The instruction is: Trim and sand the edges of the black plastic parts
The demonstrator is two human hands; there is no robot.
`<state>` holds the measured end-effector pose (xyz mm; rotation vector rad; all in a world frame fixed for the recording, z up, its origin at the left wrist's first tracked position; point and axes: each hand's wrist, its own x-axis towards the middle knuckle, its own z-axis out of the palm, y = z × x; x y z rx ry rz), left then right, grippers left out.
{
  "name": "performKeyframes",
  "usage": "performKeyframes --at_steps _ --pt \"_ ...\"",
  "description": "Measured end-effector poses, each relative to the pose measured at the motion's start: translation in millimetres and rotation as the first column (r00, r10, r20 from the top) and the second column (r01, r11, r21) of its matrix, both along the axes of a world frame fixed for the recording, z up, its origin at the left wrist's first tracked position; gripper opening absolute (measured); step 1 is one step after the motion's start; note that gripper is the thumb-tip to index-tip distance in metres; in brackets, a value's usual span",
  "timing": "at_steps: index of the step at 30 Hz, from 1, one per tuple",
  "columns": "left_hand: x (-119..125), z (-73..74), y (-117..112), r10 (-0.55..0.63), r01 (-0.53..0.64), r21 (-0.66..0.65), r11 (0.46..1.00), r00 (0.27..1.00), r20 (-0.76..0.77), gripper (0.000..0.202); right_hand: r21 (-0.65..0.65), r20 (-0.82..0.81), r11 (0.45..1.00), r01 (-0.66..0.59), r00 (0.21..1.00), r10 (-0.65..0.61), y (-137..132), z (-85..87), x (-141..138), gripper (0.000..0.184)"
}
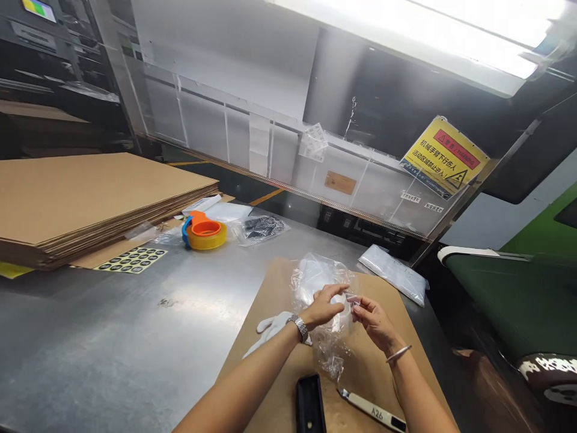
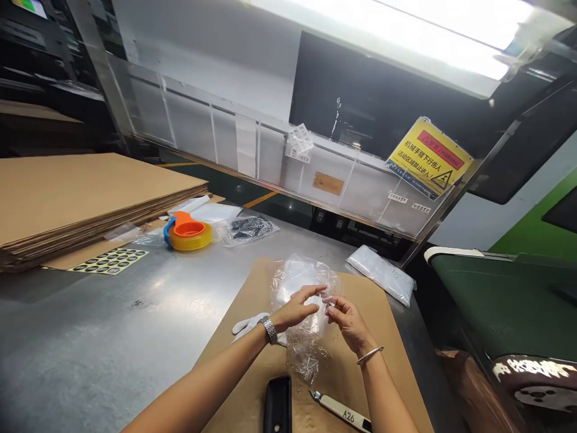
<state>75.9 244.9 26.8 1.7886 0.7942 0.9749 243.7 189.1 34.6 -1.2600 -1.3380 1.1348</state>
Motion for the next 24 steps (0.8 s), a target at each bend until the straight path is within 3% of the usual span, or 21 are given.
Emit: performKeyframes --at_steps 2,6,14,20,24 --pt "-0.9 2.8 10.1 -0.053 0.053 0.005 0.999 0.998 -0.024 0.016 -0.004 -0.003 1.0 0.014 1.0 -0.014 0.5 -0.4 3.9 0.038" --pt "-9.1 8.1 18.1 -0.084 0.085 0.048 0.995 0.996 -0.014 0.027 -0.042 0.035 0.999 0.007 0.999 -0.006 -0.5 0.8 12.9 0.022" --pt "-27.4 16.1 7.3 -0.073 0.073 0.08 0.994 0.997 -0.011 0.022 -0.024 0.073 1.0 0.003 0.997 -0.001 -14.0 13.8 1.0 0.033" --pt "-36.5 17.6 -35.0 0.237 -0.239 0.068 0.969 0.971 0.035 0.026 0.053 0.14 0.996 0.07 0.987 -0.077 -33.7 17.7 -18.8 0.033" --pt "-32.9 13.5 -74.3 0.138 -0.138 -0.009 0.99 0.99 0.034 0.029 0.086 0.201 0.996 0.029 0.979 -0.046 -53.6 19.4 -41.8 0.032"
